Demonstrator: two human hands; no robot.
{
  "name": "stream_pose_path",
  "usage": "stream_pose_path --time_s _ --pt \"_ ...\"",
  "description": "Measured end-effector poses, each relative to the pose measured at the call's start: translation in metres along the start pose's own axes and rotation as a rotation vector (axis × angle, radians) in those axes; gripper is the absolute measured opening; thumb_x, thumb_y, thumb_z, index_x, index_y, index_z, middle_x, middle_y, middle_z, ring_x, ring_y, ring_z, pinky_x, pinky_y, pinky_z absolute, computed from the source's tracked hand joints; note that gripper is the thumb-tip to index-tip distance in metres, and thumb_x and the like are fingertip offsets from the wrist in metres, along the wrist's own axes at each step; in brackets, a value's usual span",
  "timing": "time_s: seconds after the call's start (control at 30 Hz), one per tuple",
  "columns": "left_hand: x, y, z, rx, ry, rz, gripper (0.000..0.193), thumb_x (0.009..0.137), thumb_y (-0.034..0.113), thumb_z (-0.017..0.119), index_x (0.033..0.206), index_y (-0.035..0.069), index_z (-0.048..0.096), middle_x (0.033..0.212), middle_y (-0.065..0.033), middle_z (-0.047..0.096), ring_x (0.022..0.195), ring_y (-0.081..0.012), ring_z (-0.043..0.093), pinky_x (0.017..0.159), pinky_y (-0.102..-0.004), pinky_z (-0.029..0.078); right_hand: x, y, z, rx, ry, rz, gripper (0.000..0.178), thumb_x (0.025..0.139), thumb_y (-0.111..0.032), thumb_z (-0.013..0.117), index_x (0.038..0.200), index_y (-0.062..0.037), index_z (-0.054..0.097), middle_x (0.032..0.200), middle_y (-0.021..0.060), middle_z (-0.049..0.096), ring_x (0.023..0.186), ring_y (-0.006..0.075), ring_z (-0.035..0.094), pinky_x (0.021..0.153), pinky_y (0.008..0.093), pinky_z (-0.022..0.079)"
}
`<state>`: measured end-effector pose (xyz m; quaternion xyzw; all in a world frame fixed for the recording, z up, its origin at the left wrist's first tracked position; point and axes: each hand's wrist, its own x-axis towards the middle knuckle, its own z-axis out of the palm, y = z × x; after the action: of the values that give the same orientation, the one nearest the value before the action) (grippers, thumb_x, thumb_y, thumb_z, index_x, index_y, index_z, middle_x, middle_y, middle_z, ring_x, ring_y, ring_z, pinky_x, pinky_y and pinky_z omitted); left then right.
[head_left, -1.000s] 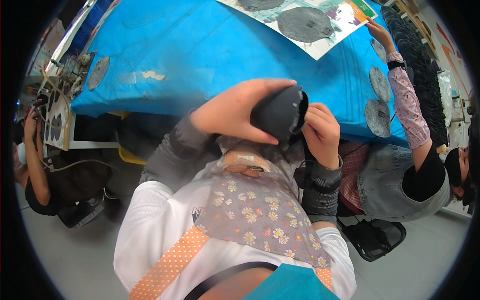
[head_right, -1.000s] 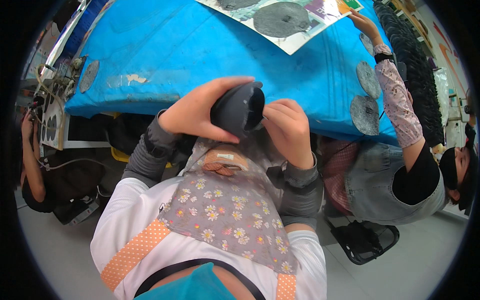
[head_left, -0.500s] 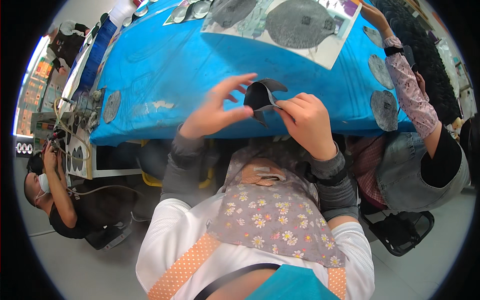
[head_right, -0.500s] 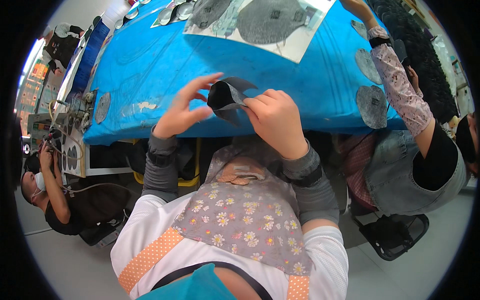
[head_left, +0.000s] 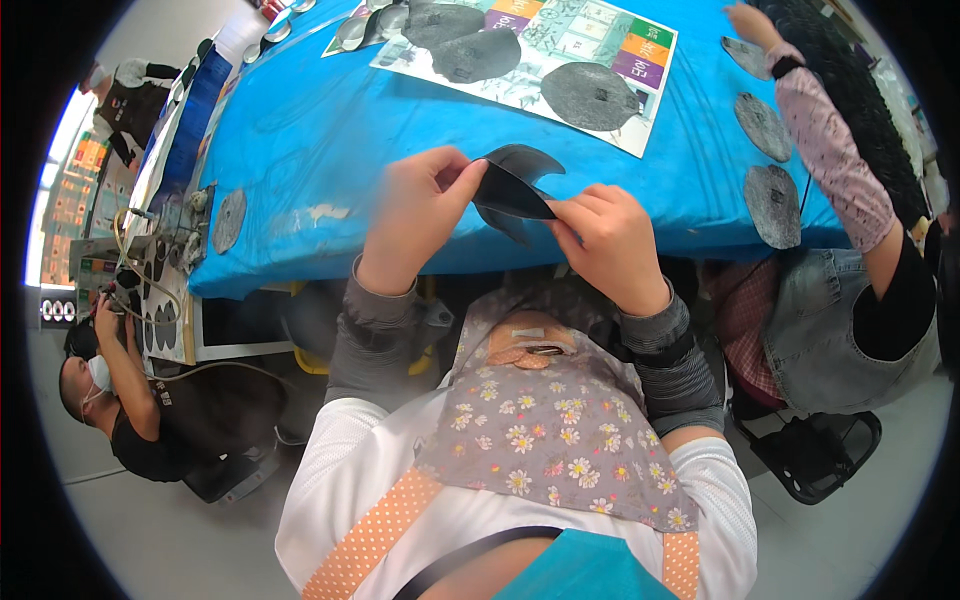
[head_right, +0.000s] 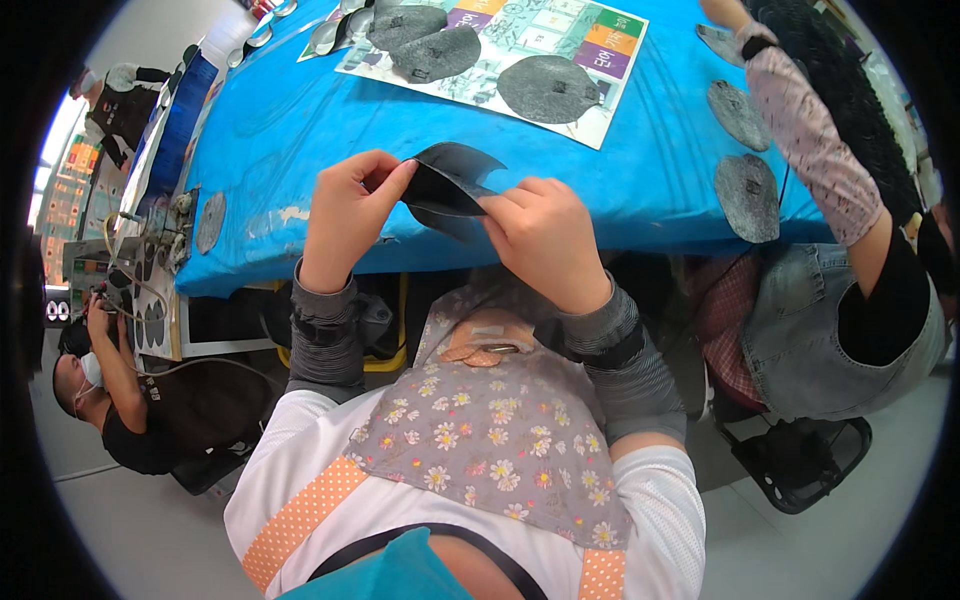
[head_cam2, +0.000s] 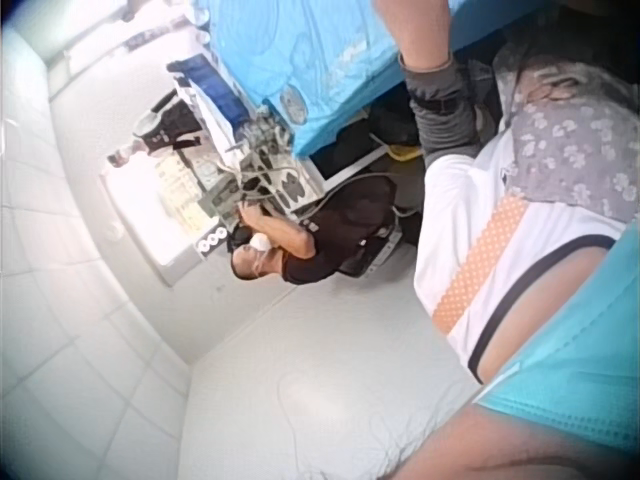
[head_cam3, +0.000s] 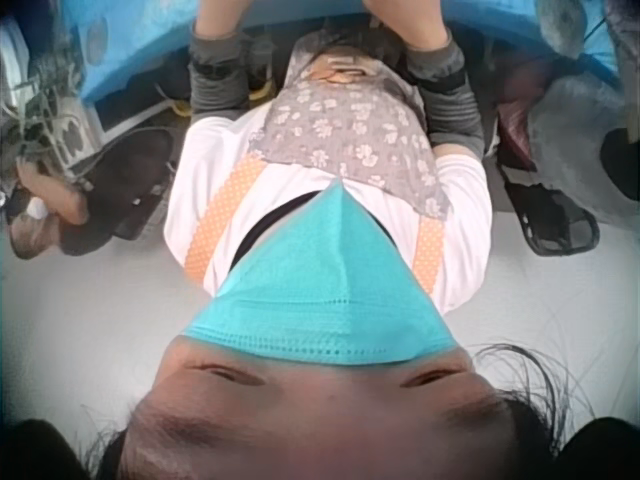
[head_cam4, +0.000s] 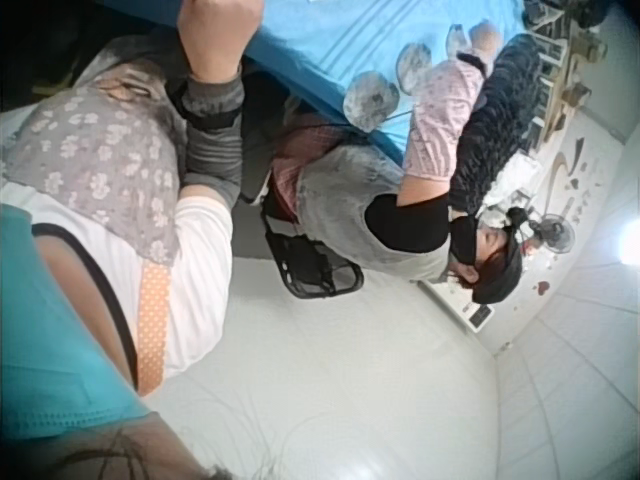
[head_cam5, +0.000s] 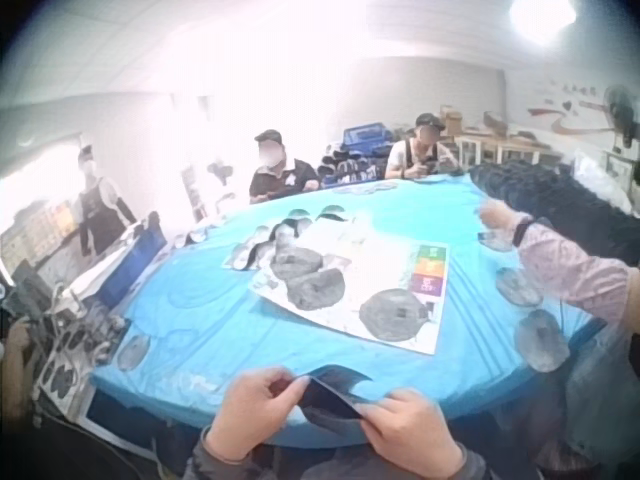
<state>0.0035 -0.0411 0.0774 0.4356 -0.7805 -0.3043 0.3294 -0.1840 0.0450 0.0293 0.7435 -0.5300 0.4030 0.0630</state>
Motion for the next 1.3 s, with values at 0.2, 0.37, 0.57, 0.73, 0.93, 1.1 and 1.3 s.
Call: stream_pose_path --time_s 0.2,0.37,0.57,0.73,0.93,1.1,1.3 --pt "0.004 -0.001 0.006 0.128 0.075 0.198 0.020 0.083 0.017 0.067 0.081 -0.003 0.065 0.058 -0.0072 0.058 0.050 -0.0089 0.049 0.048 -0.0240 0.039 -0.006 0.012 0.003 -0.032 -0.001 0.015 0.012 0.068 -0.009 0.069 0.079 -0.0090 0.065 0.069 0.0021 0.061 0.074 0.0212 0.059 0.076 0.0380 0.044" --pt "0.007 0.000 0.004 0.185 0.038 0.162 0.019 0.083 0.017 0.067 0.082 -0.003 0.066 0.059 -0.0077 0.059 0.051 -0.0099 0.050 0.048 -0.0239 0.039 -0.007 0.016 0.011 -0.102 0.051 -0.011 0.013 0.068 -0.011 0.071 0.080 -0.0115 0.066 0.072 -0.0006 0.063 0.090 0.0191 0.060 0.099 0.0501 0.031" --pt "0.009 -0.003 0.005 0.080 0.036 0.183 0.020 0.083 0.017 0.067 0.082 -0.003 0.066 0.059 -0.0070 0.059 0.053 -0.0075 0.050 0.049 -0.0231 0.039 -0.008 0.016 0.011 -0.158 0.105 0.011 0.013 0.069 -0.011 0.072 0.081 -0.0127 0.067 0.075 -0.0015 0.065 0.099 0.0191 0.059 0.105 0.0563 0.022" --pt "0.022 -0.012 0.009 0.054 0.001 0.118 0.021 0.083 0.017 0.067 0.085 -0.003 0.067 0.063 -0.0051 0.061 0.058 -0.0069 0.053 0.052 -0.0228 0.041 -0.007 0.044 0.030 0.115 0.058 -0.004 0.011 0.072 -0.009 0.070 0.083 -0.0086 0.067 0.080 0.0078 0.066 0.097 0.0271 0.061 0.096 0.0513 0.034" --pt "0.018 0.013 0.031 -0.212 0.467 0.294 0.047 0.088 0.017 0.062 0.128 0.000 0.044 0.114 -0.0125 0.058 0.095 -0.0180 0.058 0.078 -0.0288 0.047 0.000 0.049 0.044 0.517 0.104 0.347 0.014 0.079 -0.011 0.067 0.084 0.0021 0.065 0.074 0.0120 0.064 0.066 0.0240 0.060 0.057 0.0317 0.045" --pt "-0.004 0.014 0.058 -0.274 0.393 0.595 0.060 0.086 0.015 0.060 0.136 0.002 0.028 0.123 -0.0196 0.049 0.110 -0.0270 0.052 0.093 -0.0410 0.041 -0.013 0.066 0.046 0.828 0.222 0.631 0.019 0.081 -0.014 0.067 0.086 0.0040 0.065 0.063 0.0079 0.059 0.057 0.0079 0.048 0.052 0.0264 0.040" --pt "-0.027 -0.007 0.069 -0.350 0.597 0.704 0.053 0.087 0.013 0.057 0.132 0.004 0.032 0.124 -0.0199 0.048 0.109 -0.0304 0.051 0.094 -0.0433 0.041 -0.025 0.062 0.044 0.849 0.354 0.688 0.022 0.081 -0.018 0.068 0.084 0.0039 0.067 0.058 0.0039 0.057 0.056 0.0054 0.047 0.049 0.0237 0.037"
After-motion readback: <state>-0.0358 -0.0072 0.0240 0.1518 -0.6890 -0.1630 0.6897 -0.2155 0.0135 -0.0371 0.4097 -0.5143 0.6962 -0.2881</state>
